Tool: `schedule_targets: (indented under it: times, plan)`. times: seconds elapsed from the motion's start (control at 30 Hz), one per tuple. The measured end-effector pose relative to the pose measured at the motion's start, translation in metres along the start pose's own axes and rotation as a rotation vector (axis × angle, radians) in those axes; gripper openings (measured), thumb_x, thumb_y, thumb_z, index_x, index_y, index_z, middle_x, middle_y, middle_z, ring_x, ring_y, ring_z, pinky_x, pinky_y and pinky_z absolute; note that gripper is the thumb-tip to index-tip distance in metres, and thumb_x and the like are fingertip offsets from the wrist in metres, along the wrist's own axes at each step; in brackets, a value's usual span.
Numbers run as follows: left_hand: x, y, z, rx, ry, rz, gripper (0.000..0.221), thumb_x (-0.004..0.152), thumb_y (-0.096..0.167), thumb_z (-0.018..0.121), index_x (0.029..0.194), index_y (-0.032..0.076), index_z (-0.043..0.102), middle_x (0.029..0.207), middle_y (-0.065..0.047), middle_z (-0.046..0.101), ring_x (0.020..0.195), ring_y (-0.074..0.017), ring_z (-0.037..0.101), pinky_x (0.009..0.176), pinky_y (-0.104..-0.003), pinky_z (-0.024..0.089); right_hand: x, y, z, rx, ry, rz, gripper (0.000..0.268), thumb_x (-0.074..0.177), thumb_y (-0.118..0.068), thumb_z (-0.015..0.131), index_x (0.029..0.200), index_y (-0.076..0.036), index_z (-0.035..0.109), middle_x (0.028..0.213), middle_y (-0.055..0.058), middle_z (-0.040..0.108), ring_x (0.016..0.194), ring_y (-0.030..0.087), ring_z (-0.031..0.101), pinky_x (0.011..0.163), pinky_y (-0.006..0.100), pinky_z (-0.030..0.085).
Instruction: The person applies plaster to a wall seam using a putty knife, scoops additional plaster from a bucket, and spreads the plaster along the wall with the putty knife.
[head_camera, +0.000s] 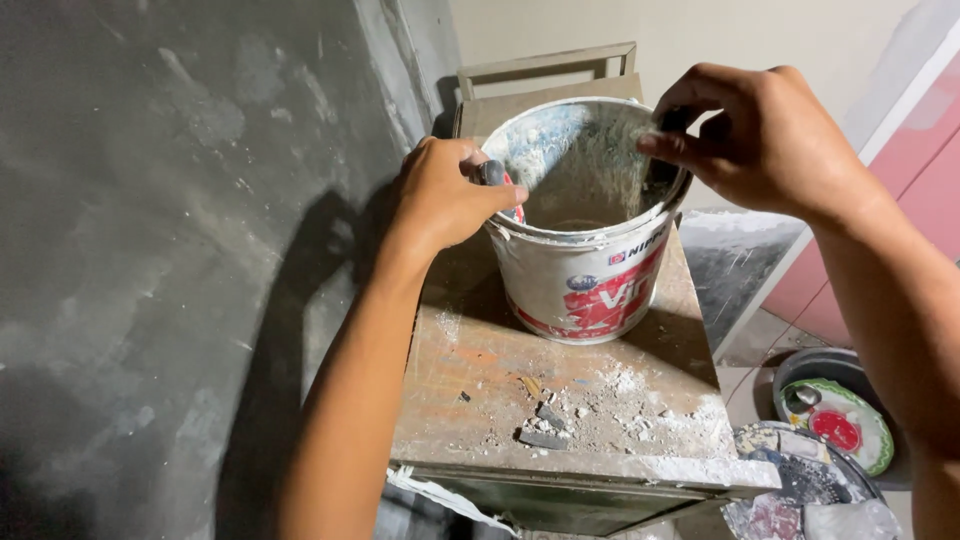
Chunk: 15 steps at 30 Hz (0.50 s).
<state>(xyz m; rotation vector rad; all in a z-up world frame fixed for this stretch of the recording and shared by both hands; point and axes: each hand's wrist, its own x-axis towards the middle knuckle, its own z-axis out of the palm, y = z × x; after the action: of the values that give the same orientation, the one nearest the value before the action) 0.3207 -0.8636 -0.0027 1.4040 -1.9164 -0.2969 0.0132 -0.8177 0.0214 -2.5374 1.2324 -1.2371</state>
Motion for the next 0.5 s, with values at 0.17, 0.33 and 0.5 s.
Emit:
schedule_targets:
  times: [0.17,0.33,0.5]
  plan:
    - [-0.002,0.005,0.002,0.036,0.045,-0.019,0.059,0.060,0.037,0.094,0.103,0.001,0.075,0.108,-0.013,0.062,0.101,-0.0278,0.066,0.089,-0.039,0.053,0.007,0.007,0.000,-0.098,-0.141,-0.030,0.022,0.092,-0.024,0.076,0.102,-0.004,0.073,0.086,0.012,0.075,0.069,0.025,0.072,0.062,0.037,0.054]
    - [-0.006,0.014,0.003,0.068,0.087,0.007,0.042,0.066,0.032,0.092,0.093,0.003,0.076,0.110,-0.012,0.061,0.103,-0.0298,0.064,0.088,-0.040,0.052,0.011,0.009,0.001,-0.222,-0.206,-0.034,0.020,0.088,-0.026,0.077,0.095,-0.007,0.075,0.079,0.013,0.072,0.068,0.028,0.070,0.062,0.041,0.054]
    - [-0.005,0.015,0.005,0.080,0.122,0.029,0.036,0.070,0.030,0.090,0.090,0.003,0.074,0.110,-0.013,0.060,0.104,-0.0323,0.062,0.089,-0.041,0.051,0.017,-0.001,0.001,-0.310,-0.224,-0.100,0.020,0.088,-0.028,0.078,0.093,-0.008,0.076,0.078,0.013,0.072,0.070,0.028,0.069,0.064,0.041,0.054]
